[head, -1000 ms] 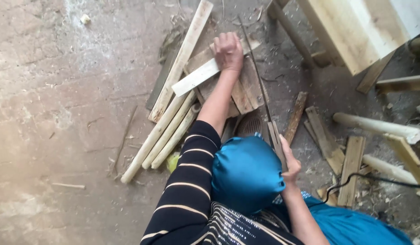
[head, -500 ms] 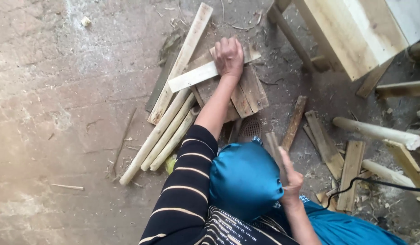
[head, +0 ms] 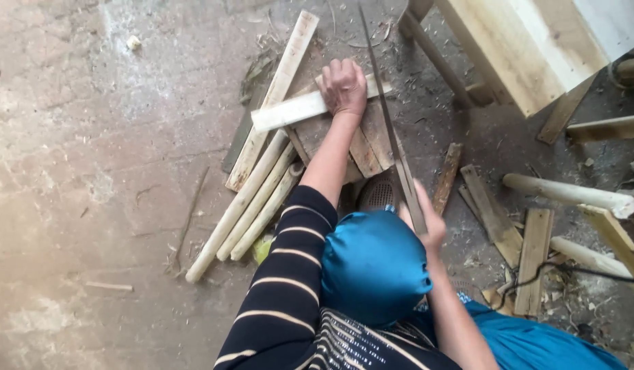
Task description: Assembling a wooden chair frame by hammering nails, fitting slats, and sawing wood pieces.
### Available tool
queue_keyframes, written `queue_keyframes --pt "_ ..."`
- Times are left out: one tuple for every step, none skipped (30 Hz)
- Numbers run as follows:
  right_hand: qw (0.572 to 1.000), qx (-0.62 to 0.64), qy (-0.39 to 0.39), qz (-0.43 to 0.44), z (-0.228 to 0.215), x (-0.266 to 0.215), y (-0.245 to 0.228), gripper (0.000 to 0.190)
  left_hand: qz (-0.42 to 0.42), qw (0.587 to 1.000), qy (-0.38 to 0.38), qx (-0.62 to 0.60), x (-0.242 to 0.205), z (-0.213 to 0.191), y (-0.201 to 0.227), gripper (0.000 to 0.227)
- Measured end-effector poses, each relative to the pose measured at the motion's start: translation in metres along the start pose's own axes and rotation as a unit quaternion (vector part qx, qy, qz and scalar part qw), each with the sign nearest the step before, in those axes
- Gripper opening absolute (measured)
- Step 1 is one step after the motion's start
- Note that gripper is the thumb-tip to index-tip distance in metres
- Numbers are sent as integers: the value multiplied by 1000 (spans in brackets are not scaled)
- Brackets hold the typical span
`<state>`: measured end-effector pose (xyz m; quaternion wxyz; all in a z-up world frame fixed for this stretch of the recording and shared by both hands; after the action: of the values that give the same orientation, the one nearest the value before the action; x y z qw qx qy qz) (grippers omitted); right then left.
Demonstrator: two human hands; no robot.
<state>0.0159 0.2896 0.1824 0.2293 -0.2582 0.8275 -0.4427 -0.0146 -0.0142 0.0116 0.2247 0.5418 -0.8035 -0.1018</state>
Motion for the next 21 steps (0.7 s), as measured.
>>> queue_keyframes --pt "1000 -28 -1 -5 -12 -19 2 54 6 1000 14 3 -3 -3 -1 8" --pt "998 -56 3 -16 -21 -29 6 54 15 999 33 2 0 -3 2 7" --pt "999 -33 -1 -21 -28 -42 6 55 24 998 52 1 3 -1 3 7" --pt "1000 -12 -6 -25 -40 -54 3 55 24 999 44 2 5 1 5 8" --pt "999 10 -10 -29 -45 -59 2 56 24 999 37 4 8 5 5 8" --pt "1000 0 -6 4 -44 -57 6 55 22 999 22 9 4 7 0 9" --pt "999 -10 -1 37 -39 -50 12 54 7 1000 25 12 2 10 -5 9" --pt "998 -19 6 64 -35 -40 17 53 -6 999 34 13 11 14 -7 10" --pt "998 4 5 61 -32 -34 18 53 -19 999 44 15 16 15 -9 10" --pt "998 24 5 58 -29 -27 19 54 -22 999 40 20 18 17 -8 10" --pt "998 44 6 54 -29 -22 20 54 -25 999 36 24 20 19 -7 10" --pt "998 43 -1 37 -31 -25 18 55 -28 999 31 31 19 18 -8 10" --pt "999 41 -8 19 -33 -30 15 56 -22 999 26 28 19 18 -8 11" --pt "999 41 -14 4 -34 -35 11 57 -13 999 18 25 17 17 -9 11" --pt "999 42 -27 15 -36 -37 9 60 -4 1000 10 23 16 17 -9 12" --pt "998 44 -41 24 -38 -37 8 63 -7 1000 8 22 17 17 -8 13" --pt "997 46 -55 33 -39 -38 5 67 -9 1000 5 21 17 16 -7 14" --pt "995 55 -74 33 -44 -39 2 66 -17 1000 7 20 19 14 -7 14" --pt "993 65 -94 34 -51 -41 -1 66 -13 1000 8 10 14 9 -8 16" --pt "990 76 -111 29 -53 -36 -2 66 -7 1000 15 0 13 2 -10 18" --pt "982 111 -135 65 -55 -28 0 65 0 1000 22 -11 14 -3 -10 19"
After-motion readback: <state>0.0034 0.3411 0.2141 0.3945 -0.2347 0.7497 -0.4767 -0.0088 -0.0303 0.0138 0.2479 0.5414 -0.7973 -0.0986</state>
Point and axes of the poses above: each hand's wrist, its own x-axis towards the middle knuckle, its own z-axis out of the palm, y = z × x, the point moved 2 cm from there along x, towards the middle knuckle, and after that the axes turned 1 degree about -x, right-handed, at the moved point
